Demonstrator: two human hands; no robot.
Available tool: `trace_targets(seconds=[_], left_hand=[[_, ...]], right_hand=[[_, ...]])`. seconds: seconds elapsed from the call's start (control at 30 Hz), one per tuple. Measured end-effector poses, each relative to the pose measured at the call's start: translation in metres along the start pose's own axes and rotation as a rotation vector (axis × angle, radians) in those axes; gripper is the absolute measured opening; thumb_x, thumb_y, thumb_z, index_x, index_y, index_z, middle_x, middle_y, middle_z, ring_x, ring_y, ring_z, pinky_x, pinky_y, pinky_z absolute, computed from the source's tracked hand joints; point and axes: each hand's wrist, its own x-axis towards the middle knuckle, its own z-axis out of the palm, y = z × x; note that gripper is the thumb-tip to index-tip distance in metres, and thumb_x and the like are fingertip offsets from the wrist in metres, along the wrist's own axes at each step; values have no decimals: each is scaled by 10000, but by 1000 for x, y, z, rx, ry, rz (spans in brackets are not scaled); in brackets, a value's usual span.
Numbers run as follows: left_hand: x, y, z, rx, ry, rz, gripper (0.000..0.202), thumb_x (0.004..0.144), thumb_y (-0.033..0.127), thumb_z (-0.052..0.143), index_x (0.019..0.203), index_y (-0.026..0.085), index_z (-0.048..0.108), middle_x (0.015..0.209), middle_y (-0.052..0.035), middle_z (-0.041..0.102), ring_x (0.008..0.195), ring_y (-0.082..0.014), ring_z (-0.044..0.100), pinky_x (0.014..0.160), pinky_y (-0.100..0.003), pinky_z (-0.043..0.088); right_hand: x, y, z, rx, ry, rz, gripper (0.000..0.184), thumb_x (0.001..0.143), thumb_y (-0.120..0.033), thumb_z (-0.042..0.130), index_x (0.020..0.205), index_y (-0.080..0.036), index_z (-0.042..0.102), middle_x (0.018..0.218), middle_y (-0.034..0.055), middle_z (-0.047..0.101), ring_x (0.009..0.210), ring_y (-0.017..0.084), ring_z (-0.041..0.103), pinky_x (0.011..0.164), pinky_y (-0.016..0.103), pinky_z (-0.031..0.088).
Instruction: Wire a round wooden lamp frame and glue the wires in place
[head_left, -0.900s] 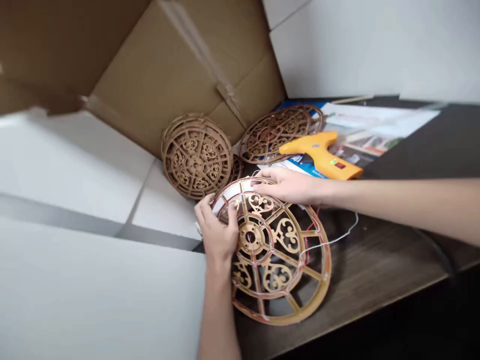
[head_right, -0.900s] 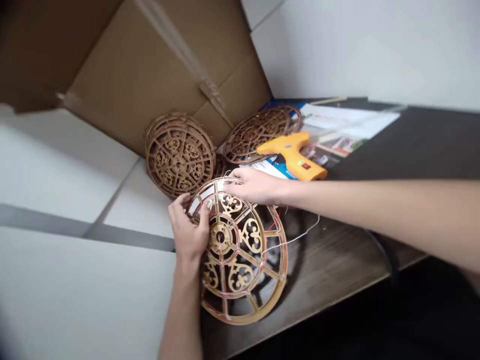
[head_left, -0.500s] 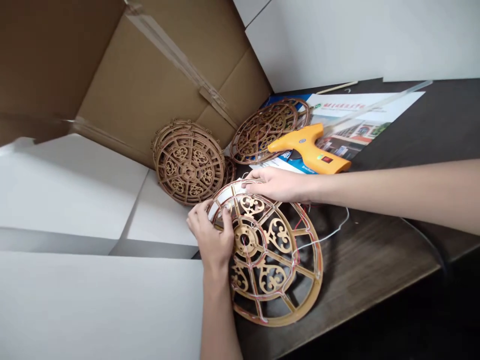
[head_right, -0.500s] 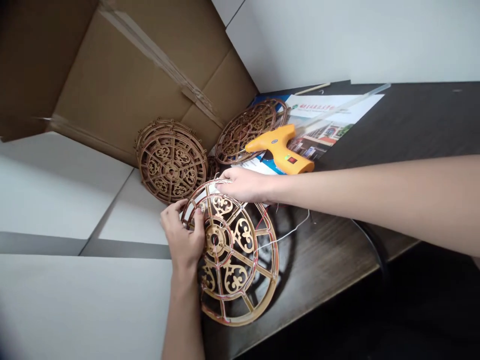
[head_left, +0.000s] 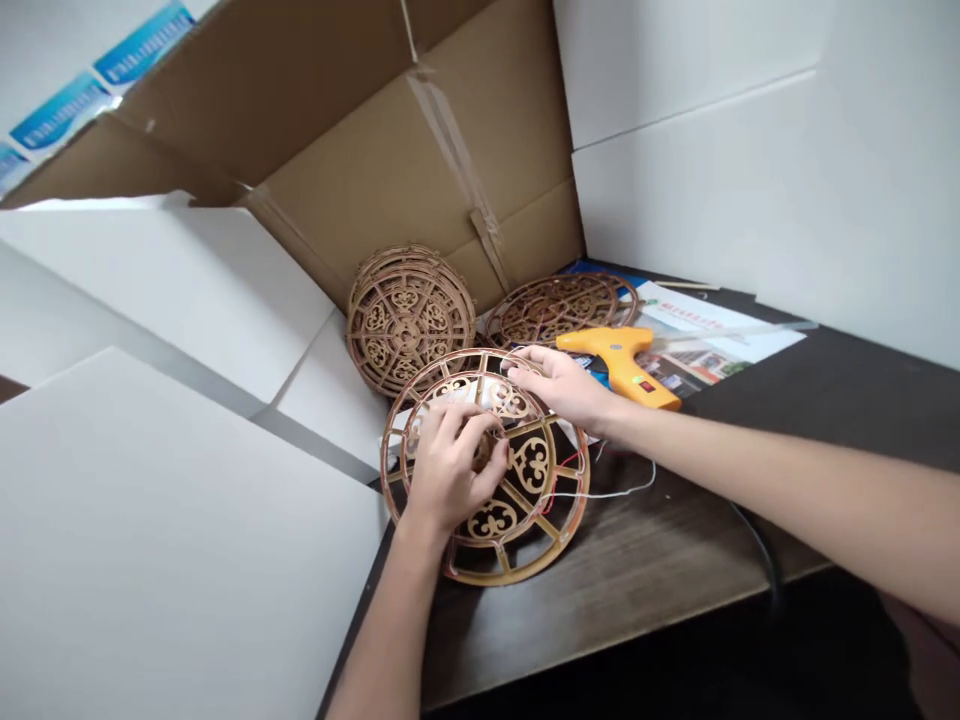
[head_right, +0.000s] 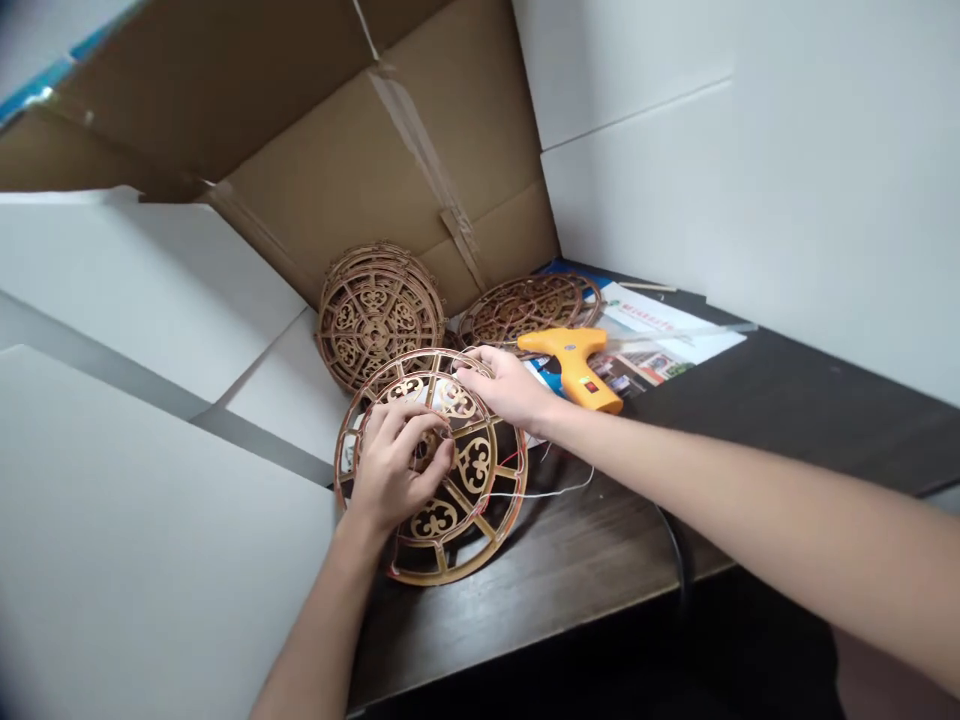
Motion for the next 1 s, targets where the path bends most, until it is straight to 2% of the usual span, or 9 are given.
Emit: trace_targets(seconds=[0.13, 0.33, 0.47, 0.73, 1.0], left_hand=[[0, -4, 2, -26, 37, 8, 97, 908, 218, 614, 999, 202, 643, 1022, -71, 660, 997, -250, 551, 899, -417, 480], [-4, -13, 0, -46, 22, 81, 118, 913, 237, 617, 1012, 196, 667, 1051, -84, 651, 995, -246, 534, 899, -414, 487], [-6, -17, -1, -48, 18, 125, 130, 913, 272, 622, 1011, 194, 657, 1063, -83, 660, 1016, -252, 534, 927, -428, 481], [-8, -21, 2, -68, 27, 121, 157, 915, 300, 632, 1026, 188, 634, 1063, -80, 671, 1017, -245, 540, 917, -417, 479], [-9, -25, 1, -68, -18, 152, 160, 936, 341, 621, 1000, 202, 670, 1068, -79, 650, 1014, -240, 522, 925, -428, 476]], right_hand=[[-1, -1, 1, 5, 13, 15, 325, 812, -470, 650, 993, -205, 598, 904, 28, 662, 816, 192, 628, 724, 343, 537], [-3, -4, 4, 35, -22, 67, 366, 773, -477, 706, 988, -209, 581, 925, 34, 677, 791, 187, 638, 720, 350, 542], [-4, -4, 5, 56, -41, 91, 415, 750, -499, 732, 1007, -215, 571, 1009, 57, 685, 805, 190, 646, 674, 335, 540], [-4, -2, 5, 69, -41, 101, 446, 736, -516, 764, 1012, -218, 580, 1056, 54, 686, 886, 206, 661, 706, 339, 555], [-5, 0, 5, 66, -64, 108, 455, 730, -516, 782, 1013, -220, 584, 971, 29, 679, 818, 185, 649, 701, 336, 551]])
